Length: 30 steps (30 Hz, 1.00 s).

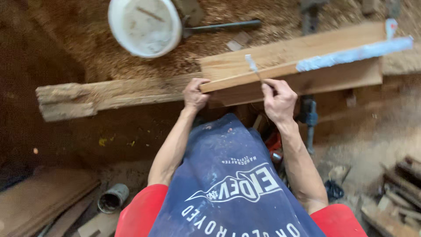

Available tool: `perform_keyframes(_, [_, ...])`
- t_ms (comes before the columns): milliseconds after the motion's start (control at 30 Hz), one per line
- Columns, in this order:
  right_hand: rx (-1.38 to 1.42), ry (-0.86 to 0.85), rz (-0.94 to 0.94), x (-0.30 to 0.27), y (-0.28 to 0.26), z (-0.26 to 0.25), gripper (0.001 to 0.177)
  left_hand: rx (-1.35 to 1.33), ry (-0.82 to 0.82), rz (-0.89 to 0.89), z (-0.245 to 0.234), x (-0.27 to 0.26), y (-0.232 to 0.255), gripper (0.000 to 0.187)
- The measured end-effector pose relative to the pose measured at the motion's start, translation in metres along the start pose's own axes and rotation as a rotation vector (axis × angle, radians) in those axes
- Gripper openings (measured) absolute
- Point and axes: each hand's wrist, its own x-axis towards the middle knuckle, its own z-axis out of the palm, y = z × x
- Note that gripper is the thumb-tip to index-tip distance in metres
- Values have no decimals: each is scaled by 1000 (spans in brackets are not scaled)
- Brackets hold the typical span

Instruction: The person uses a hand plane to smooth the edge of a wooden plank. They then apply a white adhesive to the plank's edge using a small stick and join it to another piece of wood. Finally, they use a clamp to secure the joined pieces together.

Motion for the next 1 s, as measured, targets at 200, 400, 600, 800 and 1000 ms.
perform_keyframes(200, [-444,-319,-533,86,-90,118,8,-1,-17,78,-1,1,-6,46])
perform_keyframes(400, [-1030,-571,-536,169,-130,319,11,41,-33,108,5,2,-17,45])
perform_keyframes(600, [-887,-818,-180,167,-137,373,12,89,-192,7,-8,6,-10,30])
perform_keyframes(800, [-623,-705,-41,163,-151,271,18,93,-153,188,-11,11,-16,38])
perform_keyframes(1000, [145,-506,58,113,-125,174,20,5,-230,158,-12,16,-18,43])
